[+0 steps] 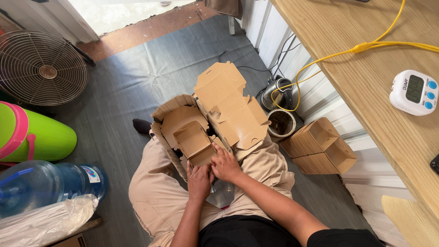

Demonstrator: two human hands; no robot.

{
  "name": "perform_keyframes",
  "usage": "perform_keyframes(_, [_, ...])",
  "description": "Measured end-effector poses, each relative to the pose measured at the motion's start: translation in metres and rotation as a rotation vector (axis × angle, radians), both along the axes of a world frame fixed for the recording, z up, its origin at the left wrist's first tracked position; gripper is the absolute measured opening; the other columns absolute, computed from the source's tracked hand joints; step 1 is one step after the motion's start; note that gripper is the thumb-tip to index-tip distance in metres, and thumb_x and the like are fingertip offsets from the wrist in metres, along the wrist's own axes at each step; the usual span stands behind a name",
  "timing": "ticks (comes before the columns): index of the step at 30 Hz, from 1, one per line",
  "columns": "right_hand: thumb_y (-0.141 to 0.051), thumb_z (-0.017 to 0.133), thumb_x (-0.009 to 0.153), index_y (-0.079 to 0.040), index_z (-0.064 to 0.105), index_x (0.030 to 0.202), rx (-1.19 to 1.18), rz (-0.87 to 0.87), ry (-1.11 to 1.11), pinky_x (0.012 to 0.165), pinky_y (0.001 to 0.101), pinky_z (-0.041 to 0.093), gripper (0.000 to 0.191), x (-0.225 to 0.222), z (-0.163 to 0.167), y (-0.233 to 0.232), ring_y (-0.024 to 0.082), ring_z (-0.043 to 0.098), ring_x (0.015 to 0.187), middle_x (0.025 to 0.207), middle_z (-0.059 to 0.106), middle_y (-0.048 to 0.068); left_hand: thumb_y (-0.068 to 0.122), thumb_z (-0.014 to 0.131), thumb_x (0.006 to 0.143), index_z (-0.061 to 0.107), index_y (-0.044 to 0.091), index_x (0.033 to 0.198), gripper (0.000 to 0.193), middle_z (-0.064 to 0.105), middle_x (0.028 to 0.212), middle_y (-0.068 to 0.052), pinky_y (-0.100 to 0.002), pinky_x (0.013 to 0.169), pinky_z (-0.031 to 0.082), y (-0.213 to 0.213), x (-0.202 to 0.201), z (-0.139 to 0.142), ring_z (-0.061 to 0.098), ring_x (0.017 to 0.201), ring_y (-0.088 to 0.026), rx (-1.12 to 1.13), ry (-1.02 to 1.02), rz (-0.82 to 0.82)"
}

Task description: The person sits on the floor and folds flat cardboard takeout box blanks into open boxes, pressing the panels and tabs to shape them, and sets finished boxes on a stack beside them. They work through the blanks one at a time on their lap.

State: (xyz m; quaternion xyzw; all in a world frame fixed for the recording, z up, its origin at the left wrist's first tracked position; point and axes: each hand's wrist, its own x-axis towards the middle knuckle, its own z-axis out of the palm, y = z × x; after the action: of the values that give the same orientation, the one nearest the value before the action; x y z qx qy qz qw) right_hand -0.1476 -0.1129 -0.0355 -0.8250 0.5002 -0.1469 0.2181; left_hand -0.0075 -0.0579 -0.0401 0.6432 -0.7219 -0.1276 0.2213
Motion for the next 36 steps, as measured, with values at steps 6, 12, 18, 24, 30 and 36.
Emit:
perform_keyframes(6, [-0.027,0.074,0.083,-0.009,0.063,0.097,-0.016,-0.003,-0.009,0.107,0.0488,0.039,0.025,0.0004,0.0003,0.0001,0.035,0.046,0.136,0.160,0.033,0.018,0.019,0.070,0.085,0.069,0.011,0.111,0.027,0.073,0.092,-0.002,-0.052,0.123,0.022,-0.0001,0.0002,-0.0004,0.065,0.095,-0.021,-0.011,0.017,0.003])
perform_keyframes(12, [-0.028,0.074,0.084,-0.007,0.064,0.100,-0.031,-0.001,-0.014,0.108,0.0491,0.039,0.028,0.0010,0.0001,-0.0002,0.035,0.045,0.137,0.159,0.033,0.019,0.018,0.071,0.083,0.068,0.011,0.111,0.029,0.073,0.090,-0.002,-0.052,0.122,0.022,0.0002,0.0006,0.0001,0.065,0.095,-0.021,-0.022,0.046,0.006])
perform_keyframes(18, [-0.027,0.074,0.086,-0.006,0.065,0.098,-0.001,0.005,-0.005,0.109,0.0493,0.038,0.026,-0.0001,-0.0001,0.0001,0.036,0.043,0.139,0.160,0.031,0.019,0.018,0.071,0.085,0.068,0.011,0.106,0.023,0.073,0.090,-0.002,-0.051,0.122,0.023,0.0008,-0.0007,-0.0004,0.066,0.094,-0.021,-0.030,0.037,0.016])
perform_keyframes(24, [-0.025,0.074,0.087,-0.005,0.064,0.097,-0.002,0.012,-0.017,0.109,0.0487,0.038,0.024,-0.0016,-0.0001,0.0001,0.036,0.043,0.140,0.161,0.031,0.018,0.017,0.071,0.085,0.068,0.011,0.105,0.021,0.073,0.089,-0.001,-0.052,0.122,0.023,0.0009,-0.0006,-0.0010,0.066,0.093,-0.021,-0.028,0.038,0.008])
perform_keyframes(30, [-0.026,0.074,0.087,-0.006,0.065,0.097,-0.011,0.010,-0.035,0.108,0.0486,0.039,0.024,-0.0025,-0.0001,-0.0005,0.036,0.044,0.138,0.160,0.032,0.018,0.018,0.070,0.086,0.067,0.011,0.108,0.024,0.073,0.092,-0.002,-0.052,0.122,0.022,0.0000,-0.0016,0.0000,0.065,0.094,-0.021,-0.022,0.017,0.005])
perform_keyframes(36, [-0.027,0.075,0.086,-0.007,0.065,0.097,-0.028,0.002,-0.045,0.107,0.0483,0.039,0.025,-0.0016,0.0003,-0.0005,0.035,0.045,0.137,0.159,0.034,0.018,0.019,0.070,0.086,0.066,0.011,0.112,0.027,0.073,0.092,-0.002,-0.052,0.122,0.022,0.0000,-0.0016,0.0005,0.065,0.096,-0.022,-0.013,0.020,0.008])
